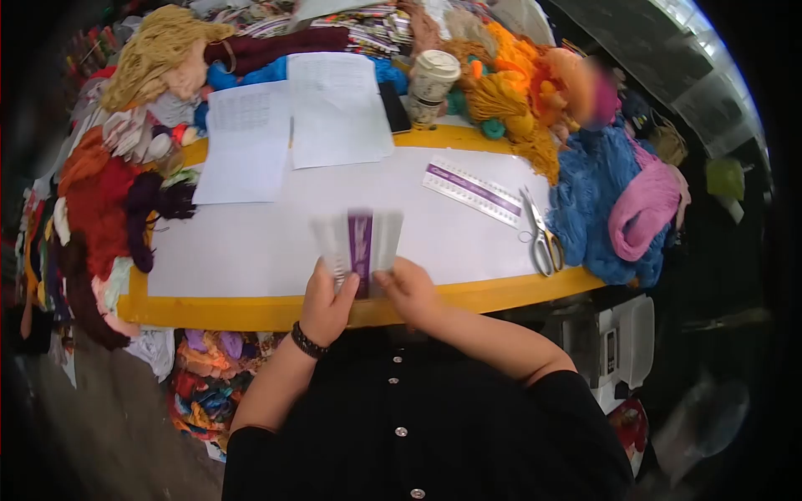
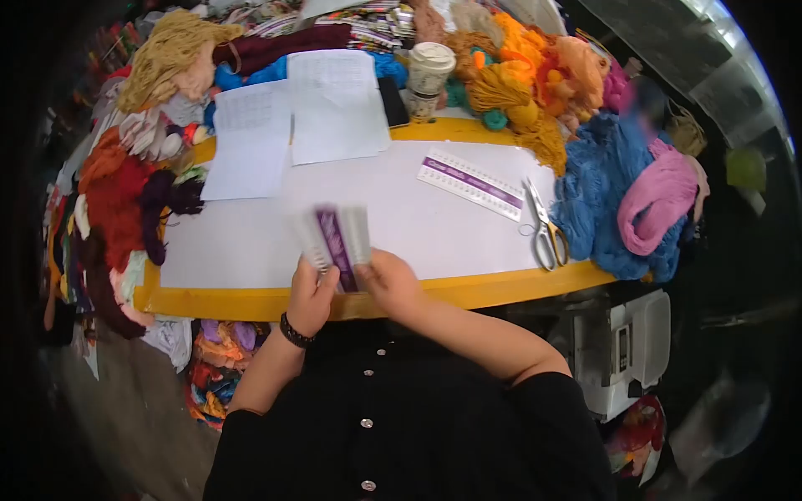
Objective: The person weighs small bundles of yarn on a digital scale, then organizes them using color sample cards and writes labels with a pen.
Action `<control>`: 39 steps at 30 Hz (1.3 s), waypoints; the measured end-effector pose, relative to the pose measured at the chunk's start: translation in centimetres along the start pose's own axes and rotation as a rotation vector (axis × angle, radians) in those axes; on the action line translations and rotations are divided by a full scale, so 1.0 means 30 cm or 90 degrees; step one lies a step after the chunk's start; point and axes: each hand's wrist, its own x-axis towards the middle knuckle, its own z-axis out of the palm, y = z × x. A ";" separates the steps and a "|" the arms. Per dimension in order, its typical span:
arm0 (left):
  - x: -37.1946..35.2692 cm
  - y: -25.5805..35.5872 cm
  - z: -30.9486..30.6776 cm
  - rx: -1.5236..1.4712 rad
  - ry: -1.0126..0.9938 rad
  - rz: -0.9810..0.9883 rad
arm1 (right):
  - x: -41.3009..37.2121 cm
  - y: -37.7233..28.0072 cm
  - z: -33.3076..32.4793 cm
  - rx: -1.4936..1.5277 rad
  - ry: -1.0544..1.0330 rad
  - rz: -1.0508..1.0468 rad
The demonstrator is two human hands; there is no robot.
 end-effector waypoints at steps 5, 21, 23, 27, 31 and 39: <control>0.174 -0.156 -0.224 0.228 0.095 0.008 | 0.122 0.019 -0.002 0.094 -0.061 0.317; 0.396 -0.428 -0.363 0.737 0.041 -0.181 | 0.089 0.098 -0.020 -0.292 -0.027 0.238; 0.417 -0.424 -0.354 0.734 0.039 -0.201 | 0.080 0.124 -0.005 -0.296 -0.001 0.202; 0.419 -0.440 -0.348 0.753 0.067 -0.155 | 0.077 0.125 -0.010 -0.289 0.004 0.179; 0.456 -0.458 -0.356 0.797 0.081 0.026 | 0.050 0.153 -0.071 -0.134 -0.011 0.185; 0.227 -0.423 -0.404 0.596 0.095 0.047 | -0.159 0.339 -0.600 -0.266 0.384 0.198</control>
